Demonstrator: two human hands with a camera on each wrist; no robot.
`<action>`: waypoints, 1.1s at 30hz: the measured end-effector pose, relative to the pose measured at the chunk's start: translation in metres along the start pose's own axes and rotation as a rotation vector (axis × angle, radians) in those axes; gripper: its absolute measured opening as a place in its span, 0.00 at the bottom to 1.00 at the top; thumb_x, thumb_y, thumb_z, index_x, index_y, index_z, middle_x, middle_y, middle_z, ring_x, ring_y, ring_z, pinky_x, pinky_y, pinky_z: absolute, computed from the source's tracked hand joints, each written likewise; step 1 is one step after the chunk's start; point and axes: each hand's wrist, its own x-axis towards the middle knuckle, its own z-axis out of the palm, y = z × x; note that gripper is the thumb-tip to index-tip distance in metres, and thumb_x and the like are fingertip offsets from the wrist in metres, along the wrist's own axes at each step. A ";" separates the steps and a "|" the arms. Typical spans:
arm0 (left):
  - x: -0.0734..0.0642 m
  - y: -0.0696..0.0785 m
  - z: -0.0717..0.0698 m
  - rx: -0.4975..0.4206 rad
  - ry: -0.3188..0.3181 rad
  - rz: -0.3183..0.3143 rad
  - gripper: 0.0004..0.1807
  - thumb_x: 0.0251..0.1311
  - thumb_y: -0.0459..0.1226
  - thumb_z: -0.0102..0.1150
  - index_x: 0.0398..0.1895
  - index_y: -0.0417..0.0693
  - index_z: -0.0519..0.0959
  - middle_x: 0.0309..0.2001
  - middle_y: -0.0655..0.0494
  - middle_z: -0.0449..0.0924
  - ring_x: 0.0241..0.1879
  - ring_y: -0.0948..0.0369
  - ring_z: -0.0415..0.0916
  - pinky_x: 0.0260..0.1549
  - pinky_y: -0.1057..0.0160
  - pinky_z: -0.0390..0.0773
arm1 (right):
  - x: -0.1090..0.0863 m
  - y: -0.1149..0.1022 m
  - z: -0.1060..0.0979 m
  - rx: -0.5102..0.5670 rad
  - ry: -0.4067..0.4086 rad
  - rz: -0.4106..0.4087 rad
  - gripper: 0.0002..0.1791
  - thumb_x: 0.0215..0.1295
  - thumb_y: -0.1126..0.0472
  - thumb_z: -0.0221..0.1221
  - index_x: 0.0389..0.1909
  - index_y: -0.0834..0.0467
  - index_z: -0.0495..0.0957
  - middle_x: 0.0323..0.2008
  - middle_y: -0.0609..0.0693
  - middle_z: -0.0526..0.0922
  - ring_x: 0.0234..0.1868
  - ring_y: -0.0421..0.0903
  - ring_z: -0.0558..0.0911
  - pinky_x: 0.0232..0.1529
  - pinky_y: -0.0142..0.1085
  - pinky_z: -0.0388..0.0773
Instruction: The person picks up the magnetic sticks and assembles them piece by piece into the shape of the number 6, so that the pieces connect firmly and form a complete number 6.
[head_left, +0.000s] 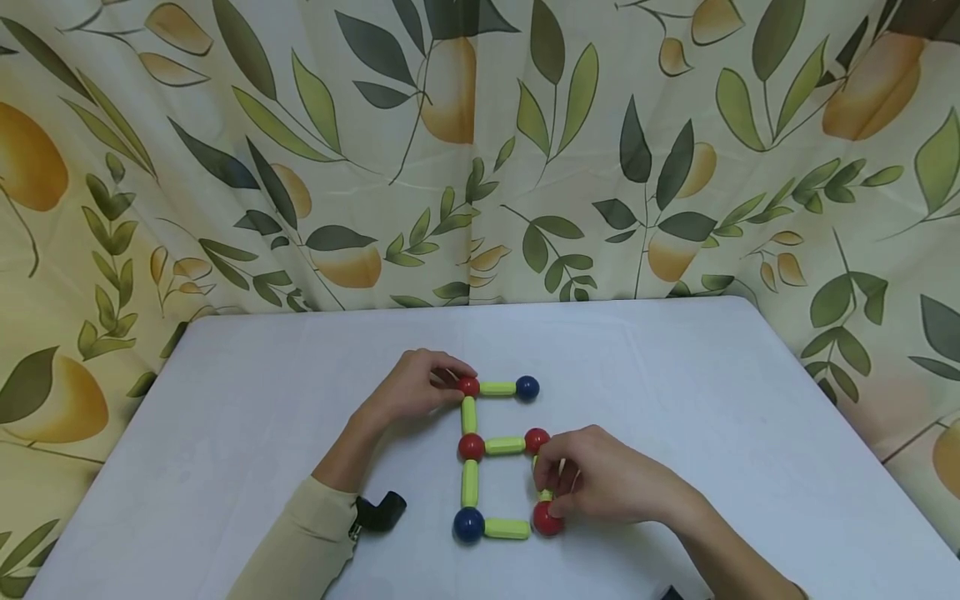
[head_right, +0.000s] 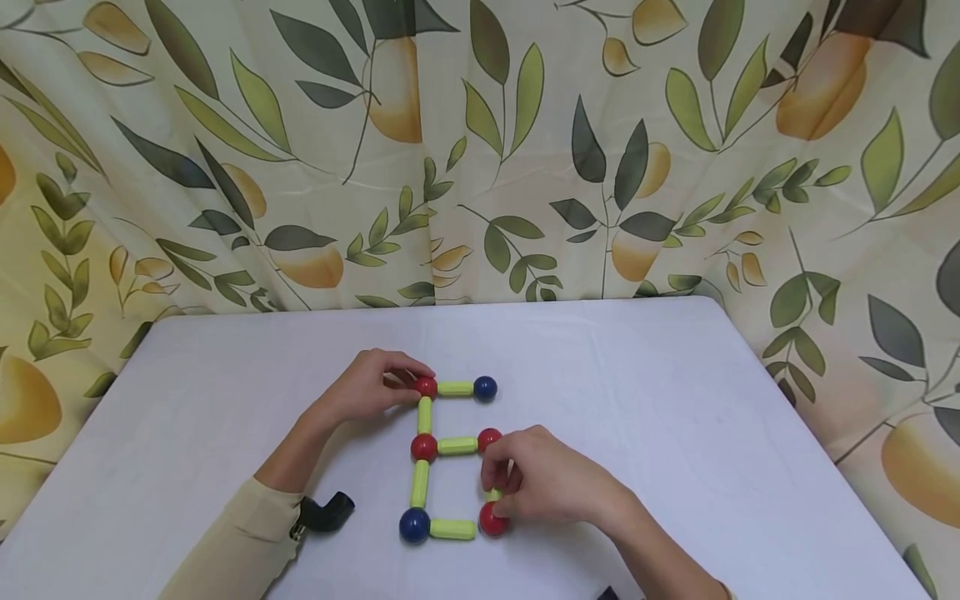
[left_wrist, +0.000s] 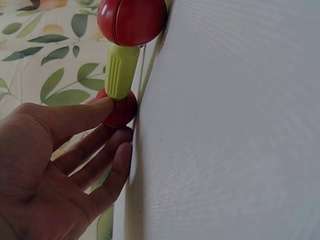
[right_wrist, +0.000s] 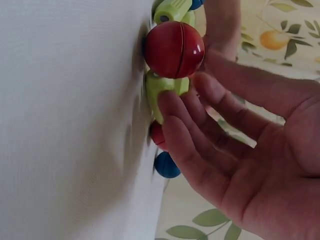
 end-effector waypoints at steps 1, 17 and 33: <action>0.000 0.000 0.000 0.000 0.000 0.000 0.17 0.62 0.32 0.72 0.53 0.55 0.89 0.46 0.58 0.88 0.46 0.60 0.83 0.51 0.60 0.85 | 0.000 0.000 -0.001 -0.004 0.026 0.010 0.09 0.58 0.62 0.74 0.34 0.48 0.84 0.32 0.40 0.83 0.33 0.39 0.81 0.36 0.31 0.81; 0.000 0.003 -0.001 -0.003 -0.005 -0.010 0.17 0.62 0.32 0.72 0.53 0.55 0.89 0.47 0.58 0.88 0.47 0.60 0.84 0.52 0.59 0.85 | 0.020 0.018 -0.009 0.324 0.201 0.235 0.19 0.64 0.65 0.69 0.56 0.61 0.83 0.40 0.55 0.81 0.38 0.48 0.86 0.36 0.42 0.89; 0.000 0.001 -0.001 -0.012 -0.003 -0.004 0.17 0.62 0.32 0.72 0.53 0.56 0.89 0.46 0.58 0.88 0.46 0.60 0.83 0.52 0.60 0.85 | 0.034 0.028 -0.008 0.397 0.130 0.239 0.17 0.61 0.66 0.71 0.52 0.62 0.86 0.40 0.56 0.81 0.36 0.49 0.83 0.37 0.43 0.89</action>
